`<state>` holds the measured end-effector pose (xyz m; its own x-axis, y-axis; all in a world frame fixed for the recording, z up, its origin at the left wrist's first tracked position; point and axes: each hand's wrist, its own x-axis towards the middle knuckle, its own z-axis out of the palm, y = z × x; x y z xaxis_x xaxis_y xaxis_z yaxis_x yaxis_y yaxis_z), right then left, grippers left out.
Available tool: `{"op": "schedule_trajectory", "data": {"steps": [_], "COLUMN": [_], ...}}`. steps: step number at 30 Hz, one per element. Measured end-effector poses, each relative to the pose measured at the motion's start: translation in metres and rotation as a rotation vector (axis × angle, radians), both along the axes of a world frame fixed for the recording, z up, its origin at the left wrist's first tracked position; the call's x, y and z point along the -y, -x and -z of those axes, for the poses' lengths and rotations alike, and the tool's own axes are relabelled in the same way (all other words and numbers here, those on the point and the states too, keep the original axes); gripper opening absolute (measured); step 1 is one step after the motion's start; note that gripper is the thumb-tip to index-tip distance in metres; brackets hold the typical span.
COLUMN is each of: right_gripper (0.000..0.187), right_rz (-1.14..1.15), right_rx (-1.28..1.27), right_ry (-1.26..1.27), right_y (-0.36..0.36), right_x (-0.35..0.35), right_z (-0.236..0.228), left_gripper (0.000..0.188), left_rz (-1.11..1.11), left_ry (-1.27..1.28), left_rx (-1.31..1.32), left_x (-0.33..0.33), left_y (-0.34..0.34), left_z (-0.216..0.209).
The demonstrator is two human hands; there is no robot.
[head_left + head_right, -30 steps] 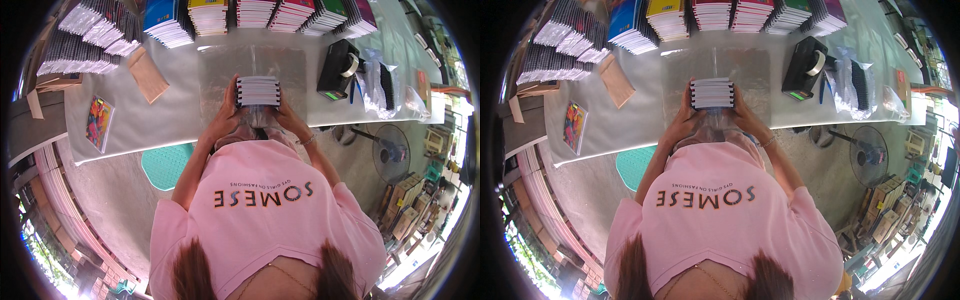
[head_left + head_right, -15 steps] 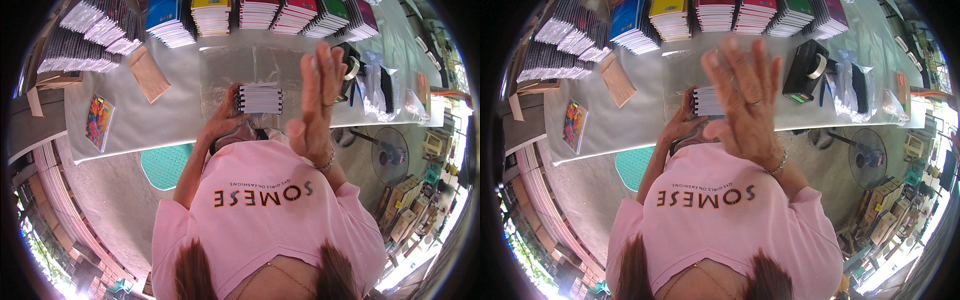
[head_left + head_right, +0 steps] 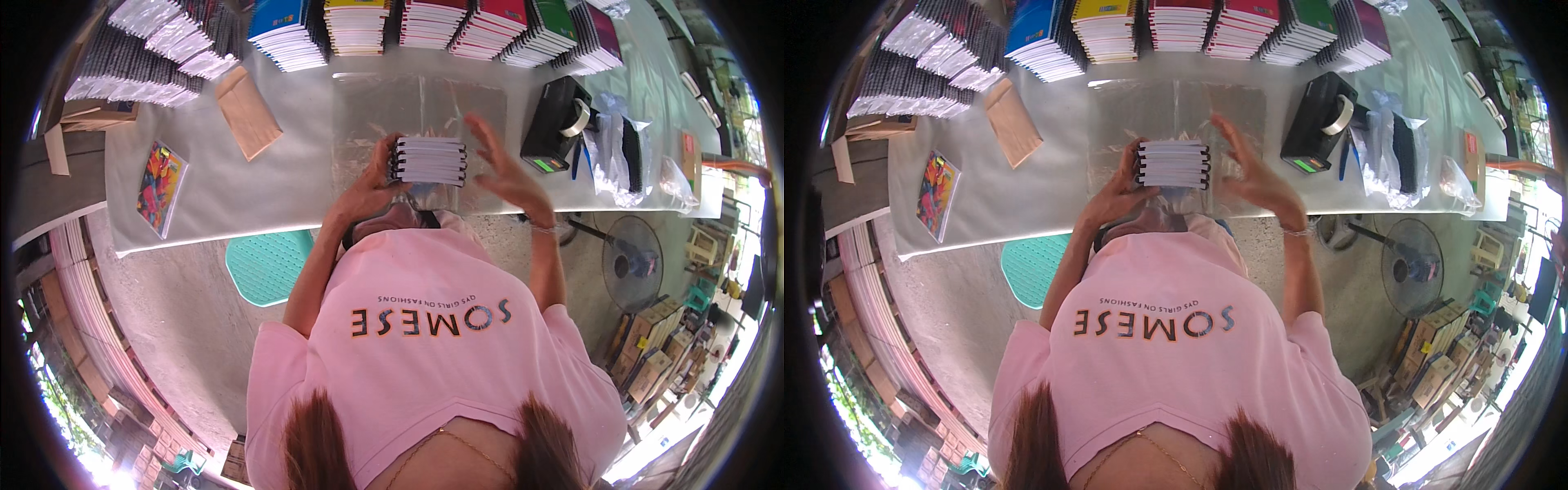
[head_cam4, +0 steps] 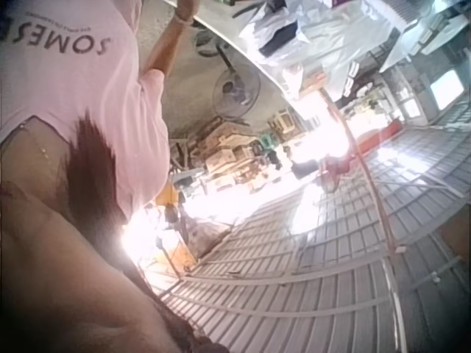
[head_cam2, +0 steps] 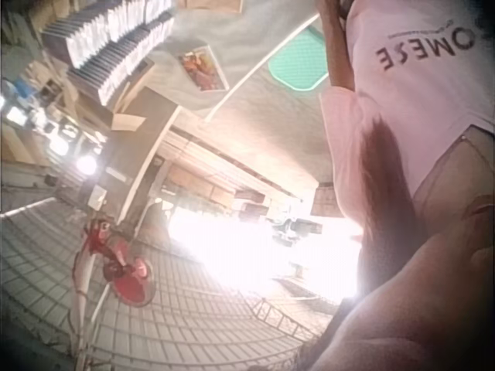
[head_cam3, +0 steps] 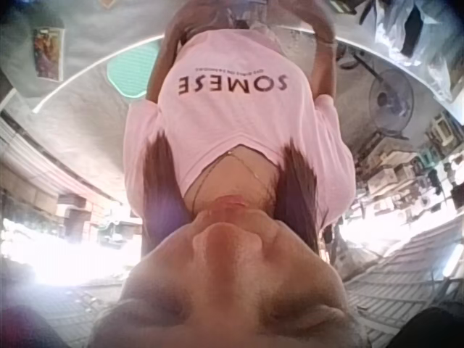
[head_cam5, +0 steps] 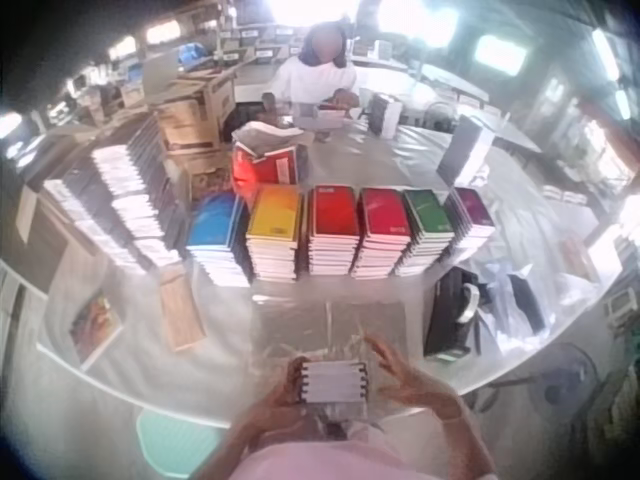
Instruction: The person picks up several small notebooks of different colors, aligns them into a stack, and then places the stack into a clear plastic bag.
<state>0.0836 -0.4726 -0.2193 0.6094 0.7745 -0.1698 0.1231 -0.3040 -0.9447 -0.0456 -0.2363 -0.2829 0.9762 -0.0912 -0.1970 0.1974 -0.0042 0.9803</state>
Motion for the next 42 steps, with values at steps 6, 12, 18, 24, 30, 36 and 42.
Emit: {"op": "schedule_trajectory", "data": {"steps": [6, 12, 18, 24, 30, 36, 42], "right_gripper": [0.083, 0.079, 0.081, 0.048, 0.078, 0.071, 0.059], "right_rz": [0.079, 0.087, 0.018, 0.057, 0.092, 0.326, 0.423], "right_rx": [-0.143, -0.009, 0.067, 0.067, -0.058, -0.202, -0.537], "right_ry": [0.0, -0.093, -0.124, -0.115, -0.151, -0.187, -0.227], "right_y": [0.038, 0.048, 0.05, 0.05, 0.051, 0.041, 0.032], "right_x": [-0.017, -0.014, -0.011, -0.011, -0.018, -0.021, -0.028], "right_z": [0.056, 0.082, 0.098, 0.107, 0.084, 0.059, 0.052], "left_gripper": [0.083, 0.087, 0.085, 0.084, 0.082, 0.079, 0.076], "left_rz": [-0.008, -0.079, -0.088, -0.082, -0.138, -0.273, -0.371], "left_ry": [-0.078, -0.389, -0.456, -0.396, -0.36, 0.081, 0.078], "left_rx": [0.076, 0.354, 0.376, 0.369, 0.334, 0.041, -0.174], "left_x": [-0.002, 0.01, 0.019, 0.019, 0.02, 0.02, 0.016], "left_y": [0.002, 0.009, 0.011, 0.009, 0.011, -0.003, -0.027], "left_z": [0.007, 0.028, 0.038, 0.035, 0.036, -0.001, -0.003]}}
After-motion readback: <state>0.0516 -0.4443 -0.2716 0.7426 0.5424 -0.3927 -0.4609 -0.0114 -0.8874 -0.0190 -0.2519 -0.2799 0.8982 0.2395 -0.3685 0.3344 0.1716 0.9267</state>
